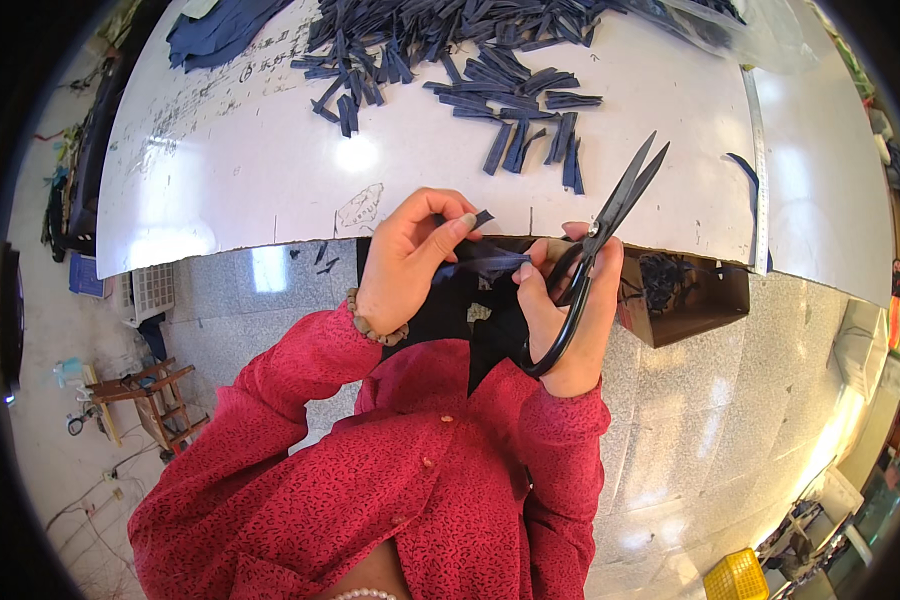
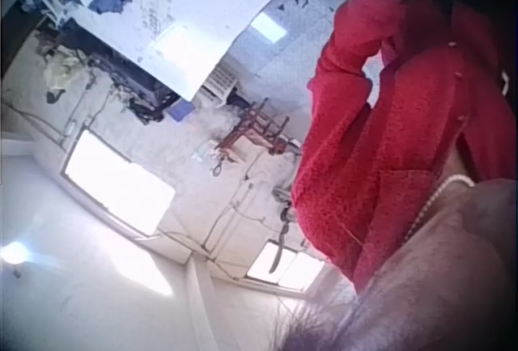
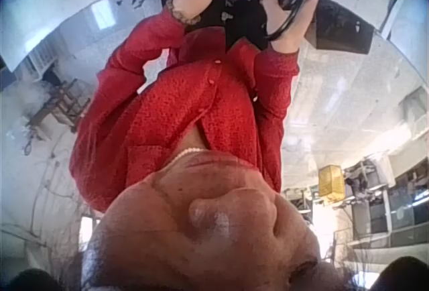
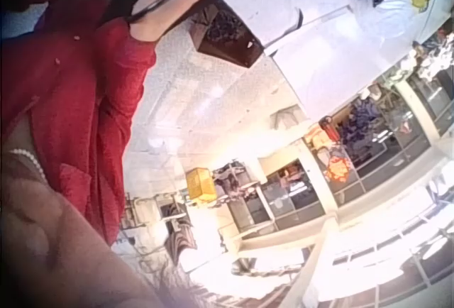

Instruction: Use scissors to cut thin blue fabric strips into smaller pieces on a workshop table.

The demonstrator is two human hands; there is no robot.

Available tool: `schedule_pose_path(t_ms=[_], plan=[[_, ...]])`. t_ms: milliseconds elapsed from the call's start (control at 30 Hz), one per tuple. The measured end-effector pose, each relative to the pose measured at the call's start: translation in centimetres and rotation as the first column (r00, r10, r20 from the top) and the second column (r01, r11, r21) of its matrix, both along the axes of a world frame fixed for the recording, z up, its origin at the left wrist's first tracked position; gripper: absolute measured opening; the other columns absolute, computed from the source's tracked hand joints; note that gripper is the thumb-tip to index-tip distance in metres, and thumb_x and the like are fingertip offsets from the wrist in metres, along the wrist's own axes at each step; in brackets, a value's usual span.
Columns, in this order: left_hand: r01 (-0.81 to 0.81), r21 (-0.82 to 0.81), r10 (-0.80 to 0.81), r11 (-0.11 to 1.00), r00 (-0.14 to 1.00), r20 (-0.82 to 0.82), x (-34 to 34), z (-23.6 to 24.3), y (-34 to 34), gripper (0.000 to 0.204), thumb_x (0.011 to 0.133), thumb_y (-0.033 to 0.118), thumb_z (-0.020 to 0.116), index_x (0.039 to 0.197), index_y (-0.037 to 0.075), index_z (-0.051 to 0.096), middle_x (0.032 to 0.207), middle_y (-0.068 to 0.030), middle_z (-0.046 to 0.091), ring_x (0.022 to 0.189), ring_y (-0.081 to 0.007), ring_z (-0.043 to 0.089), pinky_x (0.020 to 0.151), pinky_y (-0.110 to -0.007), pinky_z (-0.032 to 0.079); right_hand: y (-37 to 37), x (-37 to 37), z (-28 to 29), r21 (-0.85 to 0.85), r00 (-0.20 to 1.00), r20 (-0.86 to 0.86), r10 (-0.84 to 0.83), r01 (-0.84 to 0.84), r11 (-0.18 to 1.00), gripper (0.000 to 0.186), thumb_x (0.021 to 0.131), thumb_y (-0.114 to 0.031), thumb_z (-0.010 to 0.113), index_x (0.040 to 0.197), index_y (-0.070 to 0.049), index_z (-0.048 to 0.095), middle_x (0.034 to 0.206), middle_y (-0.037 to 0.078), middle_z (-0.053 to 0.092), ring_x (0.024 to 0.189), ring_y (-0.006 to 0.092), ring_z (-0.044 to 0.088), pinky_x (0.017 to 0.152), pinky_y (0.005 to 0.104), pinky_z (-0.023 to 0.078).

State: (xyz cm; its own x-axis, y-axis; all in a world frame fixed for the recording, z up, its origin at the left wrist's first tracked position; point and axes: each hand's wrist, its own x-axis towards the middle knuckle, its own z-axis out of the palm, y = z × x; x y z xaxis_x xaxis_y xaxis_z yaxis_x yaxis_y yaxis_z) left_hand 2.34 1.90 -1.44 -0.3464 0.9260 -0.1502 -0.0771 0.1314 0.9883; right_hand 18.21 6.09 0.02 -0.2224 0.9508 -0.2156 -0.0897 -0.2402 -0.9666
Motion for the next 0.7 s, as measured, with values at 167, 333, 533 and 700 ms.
schedule_pose_path(t_ms=[167, 333, 533, 700], plan=[[-0.011, 0.123, 0.052, 0.992, 0.939, -0.341, -1.5, 1.7, -1.1, 0.005, 0.084, -0.001, 0.064, 0.087, 0.003, 0.062, 0.093, 0.0003, 0.058, 0.069, -0.002, 0.046, 0.06, -0.017, 0.035, 0.1, 0.2, -0.3, 0.06, 0.995, 0.096, -0.019, 0.013, 0.998, 0.048, 0.076, 0.013, 0.059, 0.117, -0.002, 0.038, 0.088, 0.007, 0.057, 0.078, 0.0127, 0.059, 0.075, 0.0237, 0.048], [0.235, 0.109, -0.244, 0.966, 0.967, 0.076, 0.8, 0.6, -1.7, 0.006, 0.083, 0.002, 0.068, 0.086, 0.003, 0.063, 0.1, -0.001, 0.057, 0.065, -0.0025, 0.043, 0.059, -0.017, 0.035, -0.1, -0.4, 0.5, 0.07, 0.996, 0.085, 0.011, -0.017, 0.997, 0.047, 0.076, 0.013, 0.059, 0.116, -0.002, 0.038, 0.088, 0.007, 0.058, 0.081, 0.0122, 0.059, 0.076, 0.0238, 0.047], [0.196, 0.06, -0.202, 0.979, 0.972, 0.124, 1.1, 0.9, -1.2, 0.005, 0.088, 0.001, 0.062, 0.09, 0.001, 0.057, 0.105, -0.0058, 0.059, 0.067, -0.004, 0.054, 0.059, -0.017, 0.044, -0.5, -0.4, 0.9, 0.084, 0.996, 0.054, 0.07, -0.074, 0.994, 0.046, 0.077, 0.012, 0.058, 0.116, -0.002, 0.038, 0.09, 0.007, 0.057, 0.083, 0.0122, 0.058, 0.077, 0.024, 0.047], [0.268, 0.005, -0.26, 0.963, 0.927, 0.269, 0.8, 1.4, -1.2, 0.006, 0.09, 0.002, 0.06, 0.094, 0.0, 0.055, 0.109, -0.0088, 0.061, 0.07, -0.0072, 0.059, 0.06, -0.02, 0.048, -0.5, -0.2, 0.7, 0.097, 0.997, 0.03, 0.075, -0.078, 0.992, 0.046, 0.077, 0.012, 0.058, 0.116, -0.002, 0.038, 0.09, 0.007, 0.057, 0.083, 0.0122, 0.058, 0.078, 0.0238, 0.047]])
